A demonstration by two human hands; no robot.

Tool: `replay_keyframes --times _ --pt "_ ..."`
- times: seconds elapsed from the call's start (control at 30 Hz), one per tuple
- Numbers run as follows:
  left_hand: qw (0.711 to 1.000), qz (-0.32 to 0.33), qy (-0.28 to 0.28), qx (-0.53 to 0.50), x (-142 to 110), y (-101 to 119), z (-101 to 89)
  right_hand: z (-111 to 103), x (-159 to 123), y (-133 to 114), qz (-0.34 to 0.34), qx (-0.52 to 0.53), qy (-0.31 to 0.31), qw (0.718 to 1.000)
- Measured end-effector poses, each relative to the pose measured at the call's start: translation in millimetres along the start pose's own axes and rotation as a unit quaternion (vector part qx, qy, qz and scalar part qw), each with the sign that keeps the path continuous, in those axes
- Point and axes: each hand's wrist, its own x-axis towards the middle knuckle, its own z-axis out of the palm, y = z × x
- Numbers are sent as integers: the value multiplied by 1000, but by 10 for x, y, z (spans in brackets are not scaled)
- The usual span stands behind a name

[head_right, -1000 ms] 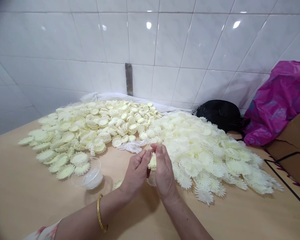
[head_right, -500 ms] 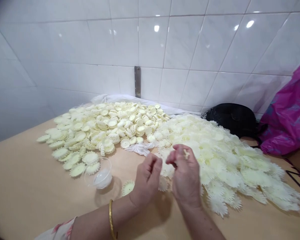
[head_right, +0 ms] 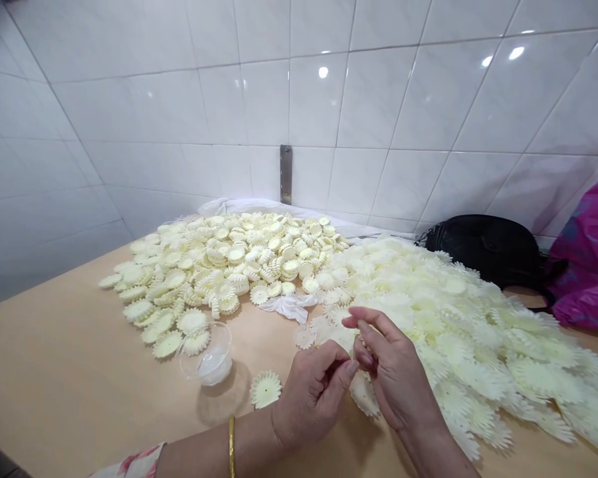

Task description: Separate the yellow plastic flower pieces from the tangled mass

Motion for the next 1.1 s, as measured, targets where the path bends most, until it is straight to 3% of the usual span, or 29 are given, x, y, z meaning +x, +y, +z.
replay_keyframes --times 0.27,0.37,0.63,0.8,1.0,1.1 --pt "999 -26 -21 9 -16 -11 8 21 -35 -38 -50 50 50 996" --pt "999 -22 -25 13 -29 -3 5 26 -37 -38 -38 60 82 994" --pt "999 -20 -13 30 -17 -10 -3 -21 -25 -4 -44 62 26 997" --pt "999 24 -32 19 -28 21 0 -70 16 33 -3 89 -44 995" --pt "992 115 -40 43 -39 154 -11 -82 40 -13 47 169 -58 983" --pt "973 190 -118 55 -160 237 97 -78 30 -21 76 196 -66 975"
